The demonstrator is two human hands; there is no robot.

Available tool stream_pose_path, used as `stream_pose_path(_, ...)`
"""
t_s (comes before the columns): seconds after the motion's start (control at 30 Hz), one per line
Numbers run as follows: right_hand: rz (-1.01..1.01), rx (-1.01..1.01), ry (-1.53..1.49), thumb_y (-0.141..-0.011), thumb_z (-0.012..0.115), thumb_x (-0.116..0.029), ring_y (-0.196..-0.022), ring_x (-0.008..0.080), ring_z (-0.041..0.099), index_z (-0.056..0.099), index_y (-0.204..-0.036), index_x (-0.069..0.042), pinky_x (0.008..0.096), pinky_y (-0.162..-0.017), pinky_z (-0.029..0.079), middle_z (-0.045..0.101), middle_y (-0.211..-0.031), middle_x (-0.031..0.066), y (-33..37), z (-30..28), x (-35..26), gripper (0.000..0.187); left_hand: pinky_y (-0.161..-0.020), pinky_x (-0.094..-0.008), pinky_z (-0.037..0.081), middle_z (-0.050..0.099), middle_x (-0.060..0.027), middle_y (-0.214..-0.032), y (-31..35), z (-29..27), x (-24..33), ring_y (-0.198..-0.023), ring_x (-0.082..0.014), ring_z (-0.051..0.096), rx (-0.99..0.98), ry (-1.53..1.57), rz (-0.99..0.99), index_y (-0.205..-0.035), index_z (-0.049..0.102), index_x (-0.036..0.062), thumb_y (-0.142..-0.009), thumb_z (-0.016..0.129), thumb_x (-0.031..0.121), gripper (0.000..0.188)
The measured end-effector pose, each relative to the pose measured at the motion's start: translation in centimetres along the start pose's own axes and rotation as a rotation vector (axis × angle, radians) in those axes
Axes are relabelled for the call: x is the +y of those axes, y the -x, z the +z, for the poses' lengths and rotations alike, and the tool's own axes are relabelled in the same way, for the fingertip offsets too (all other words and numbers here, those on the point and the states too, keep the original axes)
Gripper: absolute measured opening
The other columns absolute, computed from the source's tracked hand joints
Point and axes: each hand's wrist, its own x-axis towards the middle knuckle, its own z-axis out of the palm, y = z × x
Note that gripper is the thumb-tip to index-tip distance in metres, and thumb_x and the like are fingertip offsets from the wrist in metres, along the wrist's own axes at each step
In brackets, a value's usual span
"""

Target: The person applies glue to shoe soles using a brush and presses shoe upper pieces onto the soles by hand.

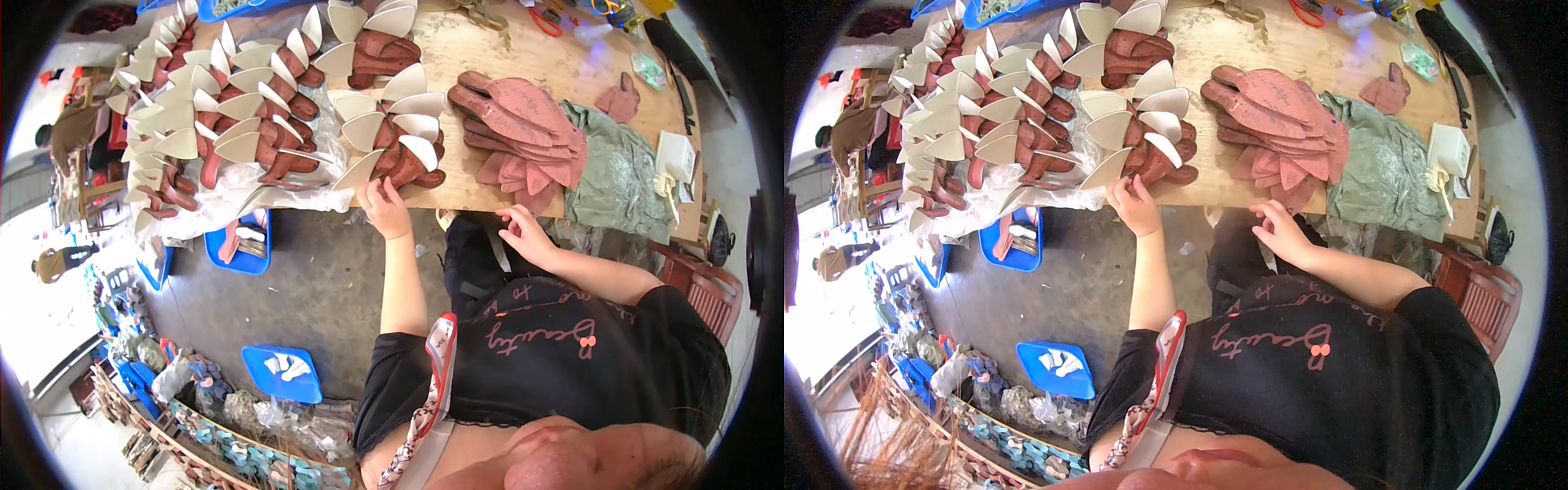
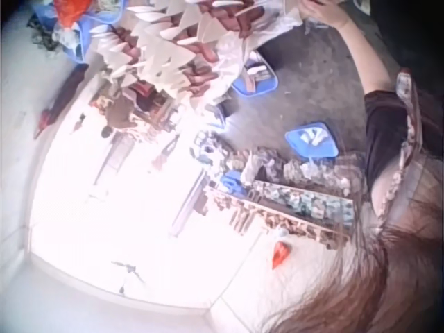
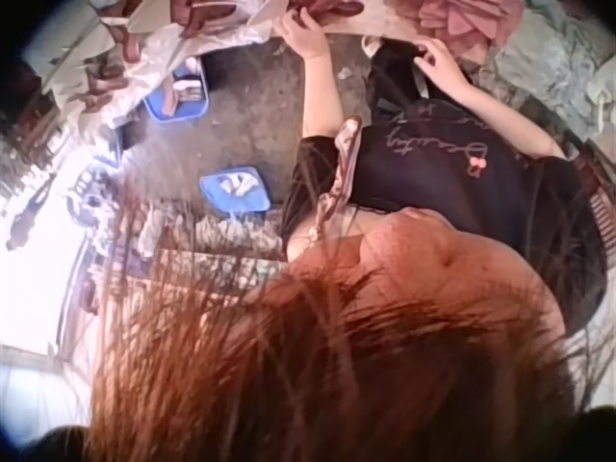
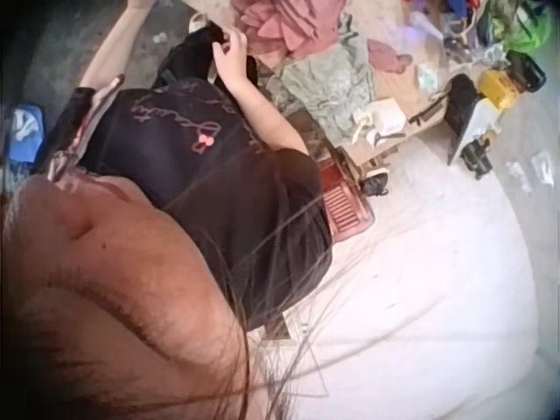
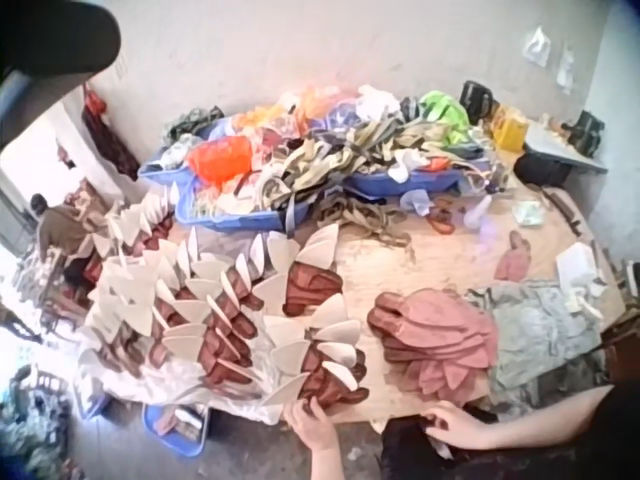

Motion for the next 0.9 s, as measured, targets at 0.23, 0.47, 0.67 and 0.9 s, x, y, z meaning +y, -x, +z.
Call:
stream_pose_path(0.23, -0.006, 0.005, 0.01, -0.082, 0.062, -0.002, -0.074, 0.0126, 0.048, 0.051, -0.117, -0.003, 0.0253, -0.067, 0.043, 0.046, -0.098, 0.0058, 0.5, -0.4, -0.2, 0.037, -0.086, -0.0414, 0.046, 0.058, -0.0182, -0.105, 1.7, -0.2, 0.4, -0.1, -0.034, 0.056, 0.007, -0.08, 0.176, -0.1, 0.058, -0.0007, -0.084, 0.063, 0.005, 0.018)
stream_pose_path(0.47, 0.011, -0.016, 0.041, -0.084, 0.06, -0.006, -0.084, 0.0188, 0.054, 0.051, -0.118, -0.003, 0.0299, -0.074, 0.046, 0.051, -0.097, 0.0101, -3.7, 1.2, -1.9, 0.035, -0.089, -0.0426, 0.043, 0.06, -0.0162, -0.103, 3.2, -0.9, 2.6, -0.103, -0.0321, 0.055, -0.046, -0.189, 0.138, -0.098, 0.059, -0.0002, -0.085, 0.06, 0.005, 0.014)
stream_pose_path(0.67, -0.132, 0.243, -0.086, -0.09, 0.053, -0.015, -0.118, 0.0326, 0.049, 0.048, -0.124, 0.0, 0.0371, -0.1, 0.038, 0.052, -0.122, 0.0203, -12.2, 5.1, -1.4, 0.037, -0.101, -0.0404, 0.039, 0.051, -0.0169, -0.121, 6.5, 1.3, 3.5, -0.116, -0.0301, 0.049, -0.028, 0.814, -0.802, -0.111, 0.05, -0.0043, -0.09, 0.054, 0.008, 0.024)
stream_pose_path(0.9, -0.059, 0.493, -0.106, -0.091, 0.05, -0.012, -0.115, 0.0315, 0.053, 0.052, -0.122, 0.0, 0.036, -0.097, 0.041, 0.055, -0.12, 0.0203, -18.4, 5.4, -1.4, 0.033, -0.114, -0.042, 0.025, 0.036, -0.0209, -0.14, 5.1, 2.4, 3.1, -0.132, -0.0321, 0.034, 0.189, 1.712, -1.026, -0.134, 0.031, -0.0089, -0.097, 0.033, 0.051, 0.07)
